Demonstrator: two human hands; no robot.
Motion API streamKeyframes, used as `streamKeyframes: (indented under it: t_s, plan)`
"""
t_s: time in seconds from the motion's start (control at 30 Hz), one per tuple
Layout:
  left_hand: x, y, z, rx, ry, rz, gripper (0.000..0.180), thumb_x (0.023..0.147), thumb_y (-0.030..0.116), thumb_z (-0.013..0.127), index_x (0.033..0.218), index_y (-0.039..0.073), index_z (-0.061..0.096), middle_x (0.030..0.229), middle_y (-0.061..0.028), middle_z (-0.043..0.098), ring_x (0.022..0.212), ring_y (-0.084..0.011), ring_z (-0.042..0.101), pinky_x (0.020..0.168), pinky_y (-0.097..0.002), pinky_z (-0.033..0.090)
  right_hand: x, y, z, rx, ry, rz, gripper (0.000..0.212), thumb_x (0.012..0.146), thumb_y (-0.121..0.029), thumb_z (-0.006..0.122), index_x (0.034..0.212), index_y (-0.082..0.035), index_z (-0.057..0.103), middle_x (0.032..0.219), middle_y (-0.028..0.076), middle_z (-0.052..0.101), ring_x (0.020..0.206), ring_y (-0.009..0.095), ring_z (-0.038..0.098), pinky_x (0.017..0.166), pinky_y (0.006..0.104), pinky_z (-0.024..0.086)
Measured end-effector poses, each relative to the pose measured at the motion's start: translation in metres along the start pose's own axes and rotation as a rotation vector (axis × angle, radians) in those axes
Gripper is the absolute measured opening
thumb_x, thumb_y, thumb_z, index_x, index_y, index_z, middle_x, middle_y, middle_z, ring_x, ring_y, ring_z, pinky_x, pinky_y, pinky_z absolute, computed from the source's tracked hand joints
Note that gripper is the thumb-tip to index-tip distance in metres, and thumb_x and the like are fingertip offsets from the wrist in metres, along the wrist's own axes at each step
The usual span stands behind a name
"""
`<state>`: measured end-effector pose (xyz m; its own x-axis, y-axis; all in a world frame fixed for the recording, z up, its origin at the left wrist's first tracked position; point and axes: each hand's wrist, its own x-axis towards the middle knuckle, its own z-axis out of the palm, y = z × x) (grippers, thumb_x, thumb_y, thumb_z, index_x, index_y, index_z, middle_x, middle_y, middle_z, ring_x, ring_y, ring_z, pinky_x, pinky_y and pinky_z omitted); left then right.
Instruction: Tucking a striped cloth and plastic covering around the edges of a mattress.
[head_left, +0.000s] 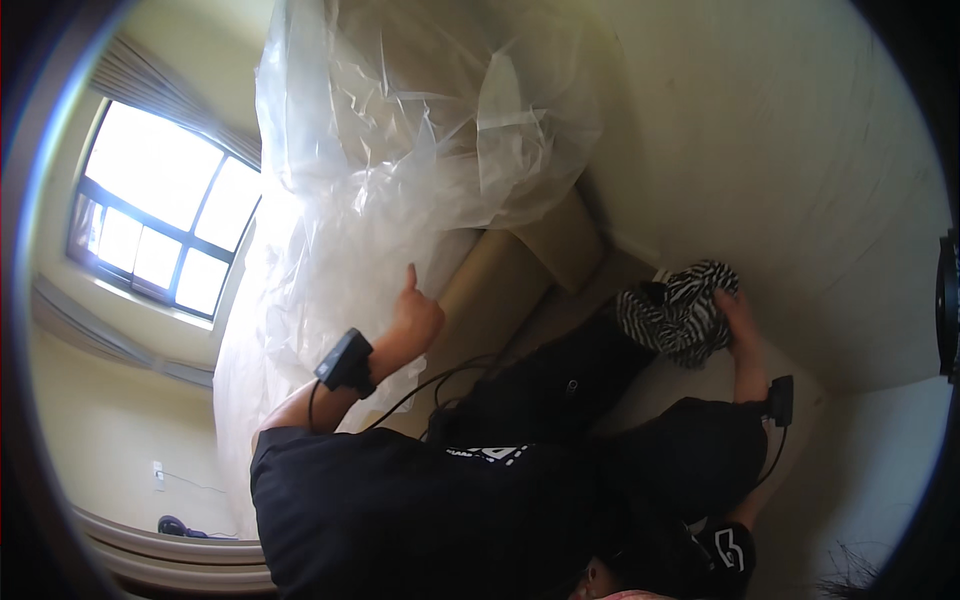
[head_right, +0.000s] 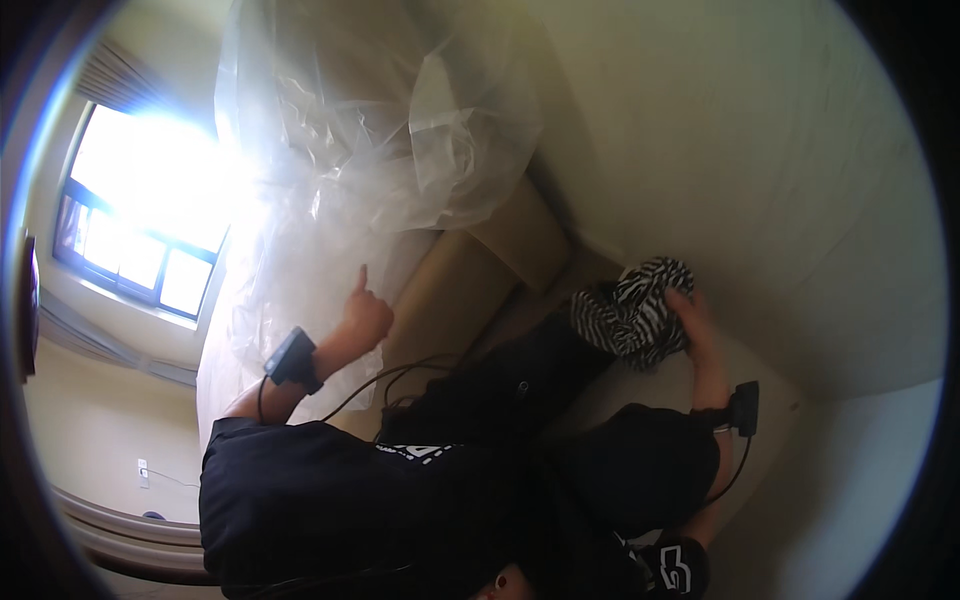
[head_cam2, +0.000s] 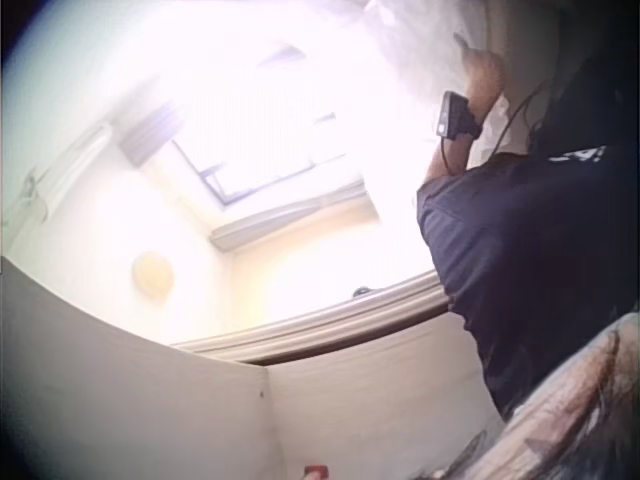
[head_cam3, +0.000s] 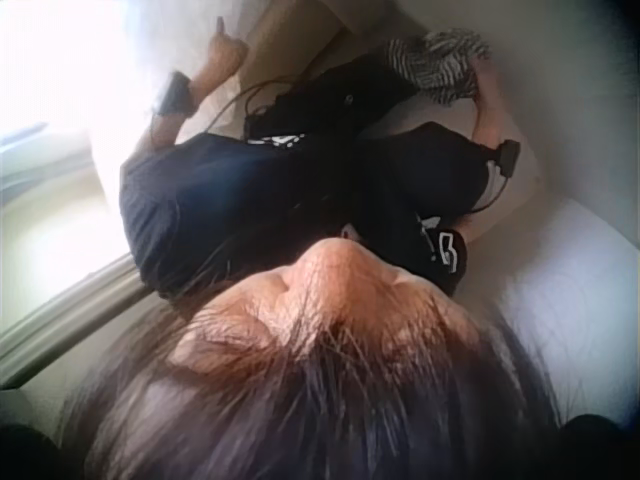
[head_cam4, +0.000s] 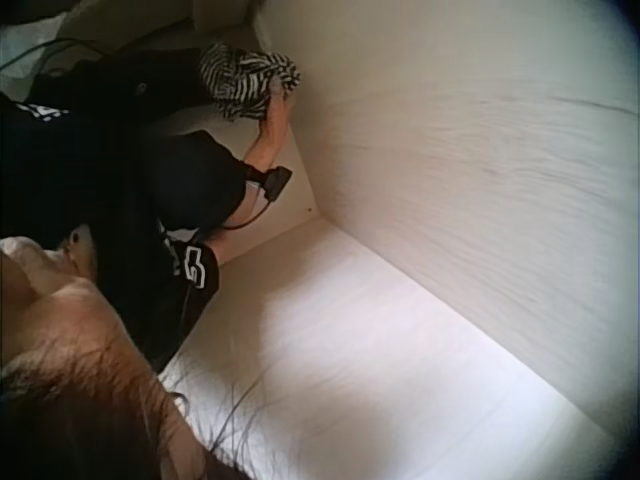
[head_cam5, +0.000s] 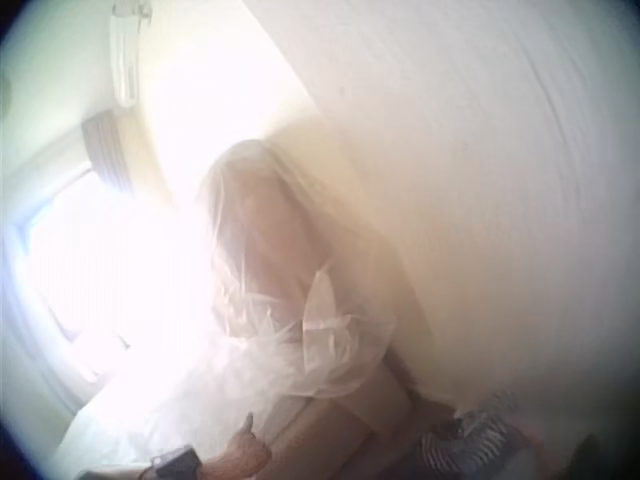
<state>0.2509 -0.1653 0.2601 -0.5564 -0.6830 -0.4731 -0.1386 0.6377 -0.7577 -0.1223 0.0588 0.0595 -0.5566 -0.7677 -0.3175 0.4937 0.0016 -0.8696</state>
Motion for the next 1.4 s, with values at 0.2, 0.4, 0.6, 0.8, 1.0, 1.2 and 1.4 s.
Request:
streamKeyframes:
  t_s: [0.2, 0.4, 0.6, 0.8, 1.0, 1.2, 1.4]
  plan:
    - [-0.051, -0.066, -0.063, 0.013, 0.177, -0.381, 0.015, 0.072, 0.009, 0.055, 0.066, 0.012, 0.069, 0.068, -0.0087, 0.065, 0.07, -0.0229, 0.062, 0.105, -0.0425, 0.022, -0.017, -0.047, 0.021, 0.018, -0.155, -0.042, 0.064, 0.073, -0.029, 0.066, 0.121, 0.004, 0.042, 0.113, 0.013, 0.052, 0.101, 0.02, 0.052, 0.085, 0.0303, 0.043]
    - [-0.058, -0.097, -0.113, 0.053, 0.177, -0.605, 0.016, 0.066, 0.021, 0.071, 0.074, 0.008, 0.067, 0.081, -0.0079, 0.065, 0.093, -0.019, 0.055, 0.11, -0.0462, 0.006, 0.001, -0.082, 0.027, -0.284, -0.528, -0.05, 0.06, 0.073, -0.021, 0.065, 0.122, 0.005, 0.043, 0.114, 0.013, 0.052, 0.102, 0.019, 0.052, 0.088, 0.0302, 0.042]
    - [-0.05, -0.096, -0.1, 0.138, 0.481, -0.547, 0.037, 0.063, 0.009, 0.069, 0.099, 0.003, 0.059, 0.108, -0.0084, 0.059, 0.117, -0.0192, 0.044, 0.109, -0.0506, 0.004, 0.028, -0.117, 0.076, -0.532, -0.877, -0.394, 0.068, 0.079, -0.03, 0.061, 0.131, 0.003, 0.033, 0.132, 0.019, 0.039, 0.126, 0.023, 0.032, 0.104, 0.0308, 0.024]
    - [-0.058, -0.1, -0.112, 0.061, 0.548, -0.502, 0.048, 0.06, 0.005, 0.071, 0.105, 0.004, 0.056, 0.121, -0.0067, 0.053, 0.123, -0.0174, 0.037, 0.11, -0.0489, 0.006, 0.138, -0.03, 0.097, -0.051, -0.865, -0.2, 0.055, 0.087, -0.037, 0.054, 0.125, 0.0, 0.042, 0.121, 0.01, 0.051, 0.112, 0.017, 0.048, 0.095, 0.027, 0.037]
    - [-0.064, -0.094, -0.093, -0.022, 0.543, -0.419, 0.055, 0.06, 0.015, 0.076, 0.111, 0.008, 0.056, 0.125, -0.0048, 0.05, 0.125, -0.0161, 0.035, 0.111, -0.048, 0.008, 0.091, -0.081, 0.163, 0.139, -0.975, 0.241, 0.041, 0.087, -0.032, 0.053, 0.112, 0.0, 0.055, 0.111, 0.009, 0.057, 0.1, 0.014, 0.055, 0.088, 0.0256, 0.043]
    - [-0.076, -0.131, -0.035, 0.229, 0.558, -0.609, 0.038, 0.075, 0.003, 0.051, 0.113, 0.004, 0.053, 0.127, -0.0068, 0.047, 0.121, -0.0153, 0.04, 0.111, -0.0485, 0.008, 0.133, -0.05, 0.148, 0.234, -0.593, -0.37, 0.03, 0.086, -0.028, 0.054, 0.1, -0.002, 0.06, 0.092, 0.005, 0.063, 0.088, 0.013, 0.058, 0.078, 0.0241, 0.045]
    - [-0.115, -0.158, 0.049, 0.036, 0.11, -0.667, 0.037, 0.065, 0.008, 0.064, 0.102, 0.009, 0.059, 0.112, -0.0068, 0.058, 0.114, -0.0192, 0.047, 0.11, -0.0472, 0.01, 0.19, -0.034, 0.132, 0.1, -0.543, -0.154, 0.031, 0.085, -0.029, 0.053, 0.098, -0.002, 0.06, 0.09, 0.005, 0.063, 0.081, 0.013, 0.06, 0.073, 0.0248, 0.046]
